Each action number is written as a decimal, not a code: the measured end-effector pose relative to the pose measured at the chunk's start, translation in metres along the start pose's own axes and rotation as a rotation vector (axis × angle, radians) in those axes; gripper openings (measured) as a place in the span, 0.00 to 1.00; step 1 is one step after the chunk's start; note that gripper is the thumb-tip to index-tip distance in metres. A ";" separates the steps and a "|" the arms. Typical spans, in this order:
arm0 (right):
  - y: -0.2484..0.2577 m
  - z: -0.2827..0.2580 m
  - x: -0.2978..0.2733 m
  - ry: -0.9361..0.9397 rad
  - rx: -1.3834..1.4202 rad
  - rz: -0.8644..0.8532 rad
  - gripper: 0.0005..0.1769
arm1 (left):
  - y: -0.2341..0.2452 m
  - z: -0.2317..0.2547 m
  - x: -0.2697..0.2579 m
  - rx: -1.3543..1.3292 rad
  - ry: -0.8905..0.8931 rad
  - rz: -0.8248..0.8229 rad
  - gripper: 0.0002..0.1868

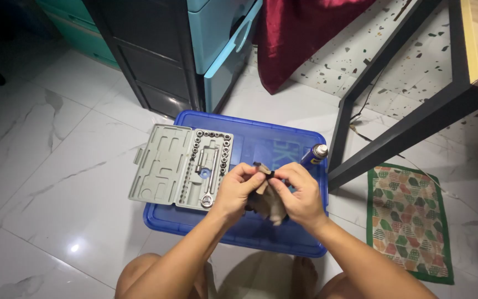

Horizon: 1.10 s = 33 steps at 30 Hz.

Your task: The person sits on the floor and wipes small metal tool bits with a cloth. They pick up each bit individually, rub it with the cloth, and place it back on a blue plastic container next to an open tool kit.

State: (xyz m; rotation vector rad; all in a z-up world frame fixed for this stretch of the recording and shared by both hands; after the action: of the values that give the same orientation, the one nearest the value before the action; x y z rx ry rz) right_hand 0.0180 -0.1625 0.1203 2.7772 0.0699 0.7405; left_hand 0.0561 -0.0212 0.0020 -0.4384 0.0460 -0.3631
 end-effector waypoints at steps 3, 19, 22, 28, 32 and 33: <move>0.002 0.003 0.000 -0.035 0.073 -0.010 0.05 | 0.006 -0.006 0.000 -0.011 0.084 0.052 0.08; 0.001 0.055 -0.008 -0.377 0.284 0.028 0.07 | -0.008 0.011 0.000 0.044 0.102 0.080 0.10; 0.011 0.059 -0.007 -0.378 0.402 0.023 0.07 | -0.018 0.020 -0.001 0.013 0.099 0.008 0.10; 0.024 0.001 0.001 -0.029 0.076 -0.103 0.07 | -0.027 0.007 0.002 0.082 0.126 -0.048 0.09; 0.032 -0.021 -0.007 0.194 -0.223 -0.126 0.05 | -0.030 -0.005 0.009 0.100 0.085 -0.100 0.08; 0.034 -0.014 -0.009 0.092 -0.244 -0.153 0.06 | -0.030 -0.007 0.011 0.119 0.012 -0.146 0.08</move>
State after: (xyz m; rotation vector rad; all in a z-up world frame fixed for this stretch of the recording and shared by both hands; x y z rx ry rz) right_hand 0.0024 -0.1925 0.1365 2.4754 0.1941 0.7798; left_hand 0.0557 -0.0530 0.0089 -0.3220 0.0042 -0.5100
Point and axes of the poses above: each hand's wrist, its own x-axis towards the middle knuckle, its own y-axis out of the back of the hand, z = x × y, the point moved 6 cm from there along x, towards the middle knuckle, and after that the axes turned 13 degrees about x, right-handed, at the moved point
